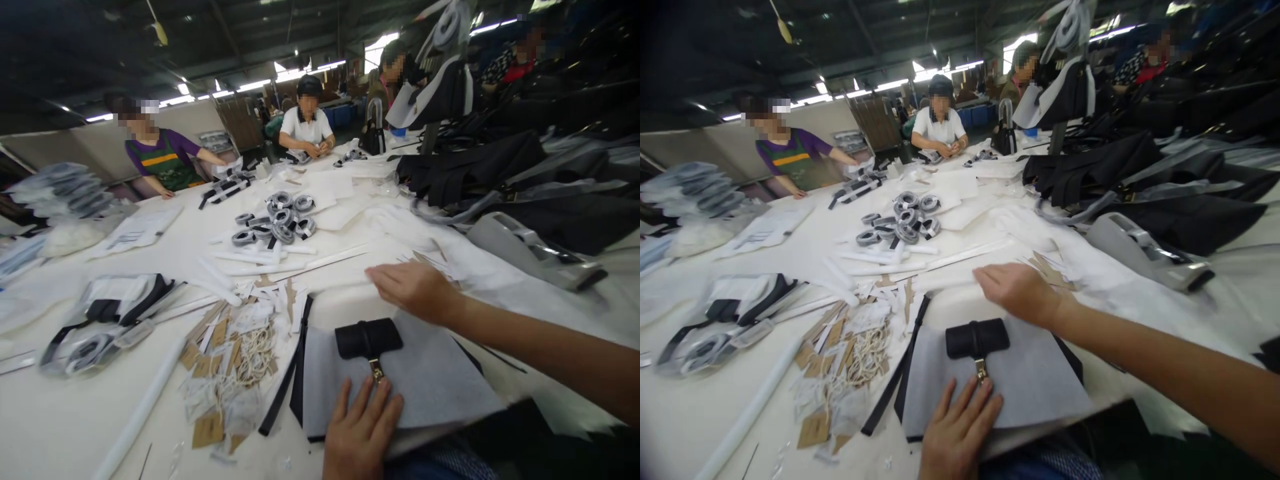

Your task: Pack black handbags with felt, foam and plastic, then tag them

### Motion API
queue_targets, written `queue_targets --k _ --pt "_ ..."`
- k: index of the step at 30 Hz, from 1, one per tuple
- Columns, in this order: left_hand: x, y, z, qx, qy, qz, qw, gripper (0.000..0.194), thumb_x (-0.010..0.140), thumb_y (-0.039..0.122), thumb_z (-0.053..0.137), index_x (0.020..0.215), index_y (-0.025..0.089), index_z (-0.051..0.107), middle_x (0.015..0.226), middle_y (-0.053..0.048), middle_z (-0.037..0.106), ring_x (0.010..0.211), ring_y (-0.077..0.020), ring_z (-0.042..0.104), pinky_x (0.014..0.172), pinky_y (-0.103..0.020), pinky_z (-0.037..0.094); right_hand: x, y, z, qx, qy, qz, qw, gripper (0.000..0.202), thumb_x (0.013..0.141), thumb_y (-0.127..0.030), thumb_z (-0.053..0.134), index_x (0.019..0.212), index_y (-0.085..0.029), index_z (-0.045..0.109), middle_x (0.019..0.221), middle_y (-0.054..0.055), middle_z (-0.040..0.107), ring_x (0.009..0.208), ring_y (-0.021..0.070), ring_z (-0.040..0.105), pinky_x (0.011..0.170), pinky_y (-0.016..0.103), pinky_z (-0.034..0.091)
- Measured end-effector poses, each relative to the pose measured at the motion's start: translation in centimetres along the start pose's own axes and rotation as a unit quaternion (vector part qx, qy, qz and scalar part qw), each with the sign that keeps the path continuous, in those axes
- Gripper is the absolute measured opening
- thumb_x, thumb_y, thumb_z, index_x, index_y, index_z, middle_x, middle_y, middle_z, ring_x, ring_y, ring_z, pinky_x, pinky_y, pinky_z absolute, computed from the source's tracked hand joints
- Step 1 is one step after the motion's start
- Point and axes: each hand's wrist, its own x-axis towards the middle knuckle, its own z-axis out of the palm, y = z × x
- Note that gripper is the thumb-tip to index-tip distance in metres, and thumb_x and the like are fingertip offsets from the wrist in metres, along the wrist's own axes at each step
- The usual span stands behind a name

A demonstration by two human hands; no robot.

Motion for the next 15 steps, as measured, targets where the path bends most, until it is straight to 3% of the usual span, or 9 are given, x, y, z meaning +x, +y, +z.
queue_targets --k 3,6,9,12,15 --pt "0.3 0.1 -1.2 -0.015 -0.053 -0.013 0.998 0.041 0.102 0.017 0.035 0.135 0.025 0.059 0.139 0.004 0.06 0.128 -0.0171 0.056 0.119 -0.039 0.031 -5.5 -7.0 -1.3 -0.01 0.031 -0.115 0.993 0.033 0.097 -0.012 0.044 0.123 -0.011 0.064 0.113 0.016 0.072 0.1 0.0282 0.067 0.081 0.039 0.053" --pt "-0.1 0.5 -1.1 -0.058 -0.045 -0.06 0.995 0.039 0.103 0.022 0.036 0.136 0.027 0.058 0.13 0.003 0.067 0.11 -0.0162 0.066 0.096 -0.032 0.049 -9.1 -10.6 -0.5 0.004 0.007 -0.109 0.994 0.033 0.094 -0.01 0.044 0.12 -0.008 0.065 0.111 0.016 0.073 0.096 0.0289 0.068 0.078 0.041 0.055" --pt "-0.5 0.9 -0.6 -0.088 -0.044 -0.074 0.992 0.038 0.104 0.025 0.037 0.135 0.026 0.058 0.124 0.001 0.071 0.102 -0.0174 0.069 0.081 -0.031 0.053 -10.4 -11.0 0.7 0.031 -0.038 -0.056 0.997 0.037 0.093 -0.014 0.047 0.126 -0.011 0.062 0.13 0.015 0.065 0.112 0.0317 0.063 0.09 0.047 0.054" --pt "-0.5 1.0 -0.6 -0.084 -0.038 -0.061 0.994 0.039 0.104 0.02 0.033 0.132 0.022 0.06 0.123 -0.003 0.071 0.104 -0.0202 0.069 0.081 -0.034 0.053 -10.9 -10.2 1.6 0.05 -0.069 -0.065 0.994 0.047 0.093 -0.016 0.049 0.14 -0.017 0.052 0.148 0.01 0.051 0.135 0.0326 0.046 0.109 0.054 0.041" --pt "0.0 1.0 -1.5 -0.104 -0.004 -0.049 0.993 0.036 0.101 0.014 0.035 0.124 0.017 0.064 0.117 -0.006 0.074 0.101 -0.0215 0.07 0.081 -0.035 0.054 -11.6 -9.5 2.5 0.078 -0.082 -0.077 0.991 0.058 0.096 -0.018 0.049 0.152 -0.022 0.037 0.155 0.008 0.043 0.143 0.0279 0.037 0.117 0.051 0.033"
